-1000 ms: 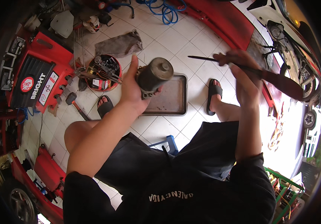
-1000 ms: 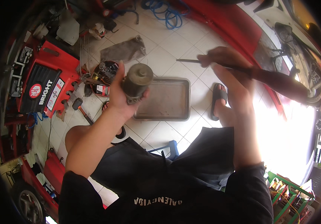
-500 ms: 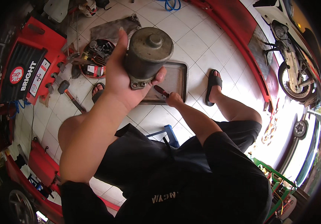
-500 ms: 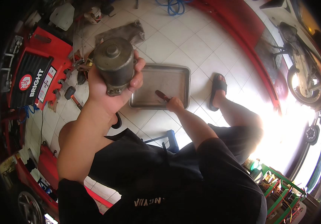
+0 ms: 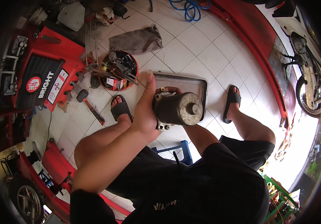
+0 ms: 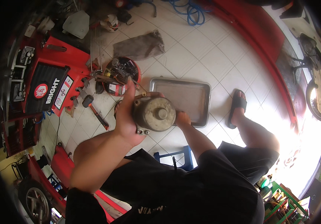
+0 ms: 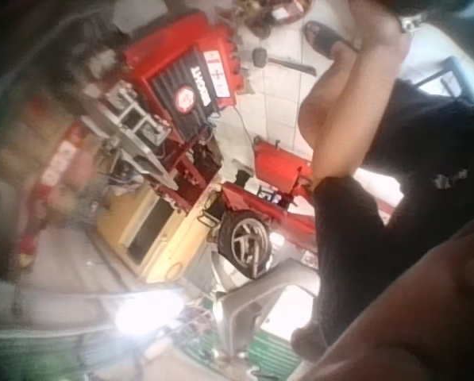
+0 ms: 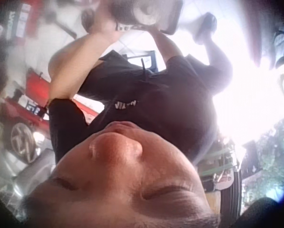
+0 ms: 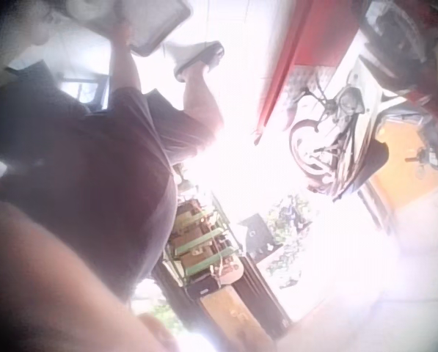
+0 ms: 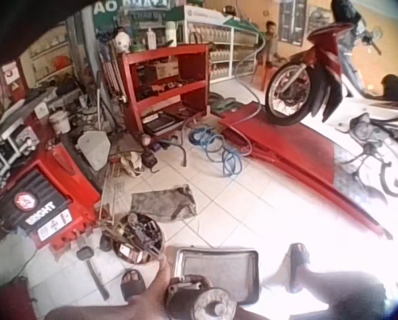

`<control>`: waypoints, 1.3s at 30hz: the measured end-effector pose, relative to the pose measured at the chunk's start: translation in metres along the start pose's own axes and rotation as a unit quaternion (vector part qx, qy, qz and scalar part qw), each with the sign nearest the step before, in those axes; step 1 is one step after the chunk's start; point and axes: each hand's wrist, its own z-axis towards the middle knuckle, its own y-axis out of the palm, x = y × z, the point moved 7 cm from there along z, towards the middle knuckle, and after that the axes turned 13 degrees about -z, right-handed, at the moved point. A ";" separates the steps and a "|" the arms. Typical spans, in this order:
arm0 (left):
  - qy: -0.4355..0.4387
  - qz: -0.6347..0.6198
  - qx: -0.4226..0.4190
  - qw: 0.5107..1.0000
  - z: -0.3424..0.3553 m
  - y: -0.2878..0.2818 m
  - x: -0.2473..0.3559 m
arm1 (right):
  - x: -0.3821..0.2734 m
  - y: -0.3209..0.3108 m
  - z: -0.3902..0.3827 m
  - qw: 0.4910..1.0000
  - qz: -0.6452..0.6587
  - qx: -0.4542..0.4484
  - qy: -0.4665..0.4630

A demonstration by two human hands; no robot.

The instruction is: The person sits on a low stool and uses a screwdriver to disassemble a cylindrical motorcycle part over a metal tray. They remove small components and place them into the tray, then continue to manipulate the main part with the tool.

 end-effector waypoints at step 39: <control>-0.024 0.159 -0.260 0.952 -0.028 0.045 -0.059 | -0.071 -0.359 -0.299 0.763 0.185 0.216 -0.580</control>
